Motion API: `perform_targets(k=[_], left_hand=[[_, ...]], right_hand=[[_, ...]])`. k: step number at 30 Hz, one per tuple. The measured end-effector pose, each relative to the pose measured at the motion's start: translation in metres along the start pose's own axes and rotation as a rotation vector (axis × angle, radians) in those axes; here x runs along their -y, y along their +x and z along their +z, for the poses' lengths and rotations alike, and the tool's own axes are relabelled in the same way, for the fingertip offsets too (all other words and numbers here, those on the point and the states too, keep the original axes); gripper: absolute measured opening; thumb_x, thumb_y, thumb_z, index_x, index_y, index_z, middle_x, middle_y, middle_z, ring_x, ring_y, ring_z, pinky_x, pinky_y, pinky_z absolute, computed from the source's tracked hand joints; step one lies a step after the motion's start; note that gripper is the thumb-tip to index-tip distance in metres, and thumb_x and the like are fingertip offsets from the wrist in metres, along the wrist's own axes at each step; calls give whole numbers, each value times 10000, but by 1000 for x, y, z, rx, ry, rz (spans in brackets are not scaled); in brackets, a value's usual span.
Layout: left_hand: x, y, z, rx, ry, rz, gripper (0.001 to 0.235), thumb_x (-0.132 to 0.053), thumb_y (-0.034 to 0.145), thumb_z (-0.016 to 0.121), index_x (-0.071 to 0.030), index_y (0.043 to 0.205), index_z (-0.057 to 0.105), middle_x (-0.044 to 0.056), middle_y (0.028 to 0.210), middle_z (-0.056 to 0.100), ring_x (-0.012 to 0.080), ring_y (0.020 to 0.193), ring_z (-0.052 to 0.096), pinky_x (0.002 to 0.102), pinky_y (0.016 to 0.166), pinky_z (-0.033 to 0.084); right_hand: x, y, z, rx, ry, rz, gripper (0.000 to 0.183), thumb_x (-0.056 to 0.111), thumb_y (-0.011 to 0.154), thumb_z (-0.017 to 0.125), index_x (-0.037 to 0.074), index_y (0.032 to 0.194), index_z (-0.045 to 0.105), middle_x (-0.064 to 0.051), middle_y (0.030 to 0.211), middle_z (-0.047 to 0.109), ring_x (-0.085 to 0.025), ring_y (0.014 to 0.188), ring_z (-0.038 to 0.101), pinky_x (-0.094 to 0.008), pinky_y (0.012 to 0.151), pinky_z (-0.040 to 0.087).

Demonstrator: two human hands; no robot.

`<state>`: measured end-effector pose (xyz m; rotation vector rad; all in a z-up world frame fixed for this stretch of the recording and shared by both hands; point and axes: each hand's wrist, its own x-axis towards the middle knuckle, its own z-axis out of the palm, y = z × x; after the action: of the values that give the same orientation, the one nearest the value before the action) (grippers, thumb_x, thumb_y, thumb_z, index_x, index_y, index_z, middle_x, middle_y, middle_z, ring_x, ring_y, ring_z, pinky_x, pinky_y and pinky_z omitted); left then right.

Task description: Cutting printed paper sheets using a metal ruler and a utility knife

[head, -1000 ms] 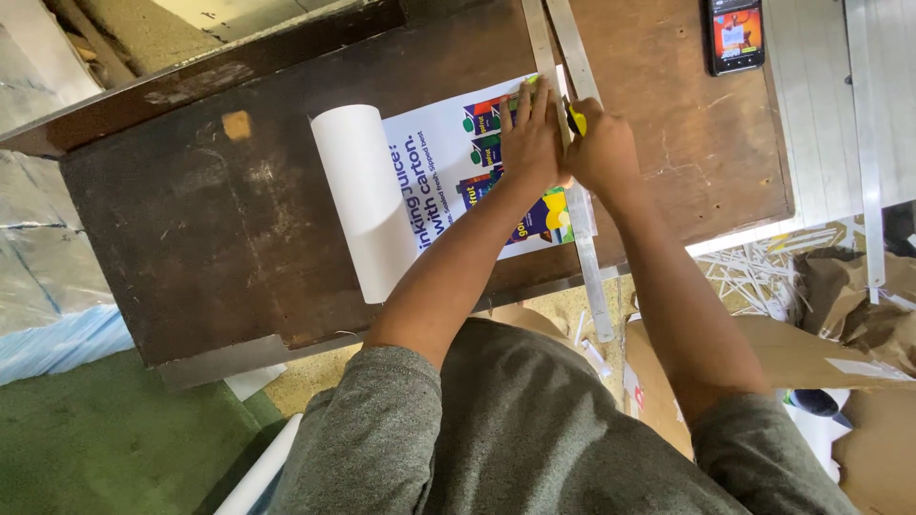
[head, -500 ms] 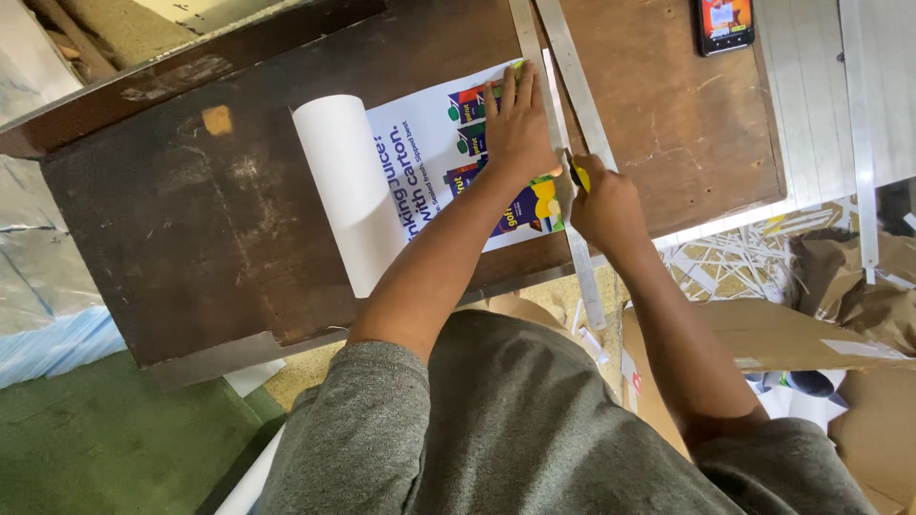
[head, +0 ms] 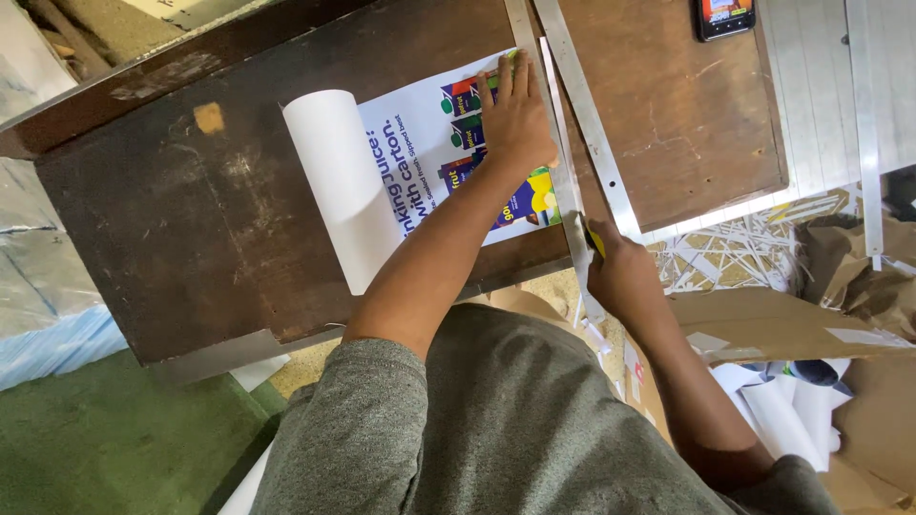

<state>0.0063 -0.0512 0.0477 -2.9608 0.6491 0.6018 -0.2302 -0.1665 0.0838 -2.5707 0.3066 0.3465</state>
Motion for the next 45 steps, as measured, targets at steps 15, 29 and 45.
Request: perform_targets(k=[15,29,45], left_hand=[[2,0,7,-6,-167,-12,1431,-432,648,987,-9,1648,54,145,1751,42,363,1608,69,550,1271,203],[21,12,62,-174,-205,113,1546,-686,545,1063,-126,1676,170,79,1747,19,332,1611,64,538,1280,224],[22,-26,18,-218,-162,250,1202,-716,652,931,-193,1612,432,205,1699,156,428,1572,122,677,1207,202]], right_hand=[[-3,-9,-19,11,71,221,423,45,928,540,30,1343,459,-296,1008,676,-531,838,637,-599,657,484],[-31,55,86,-487,-180,152,481,433,948,790,33,747,615,-159,701,653,-421,560,614,-513,473,440],[-17,37,56,-369,-77,193,365,129,826,807,134,1184,738,-135,1043,744,-425,914,756,-518,796,628]])
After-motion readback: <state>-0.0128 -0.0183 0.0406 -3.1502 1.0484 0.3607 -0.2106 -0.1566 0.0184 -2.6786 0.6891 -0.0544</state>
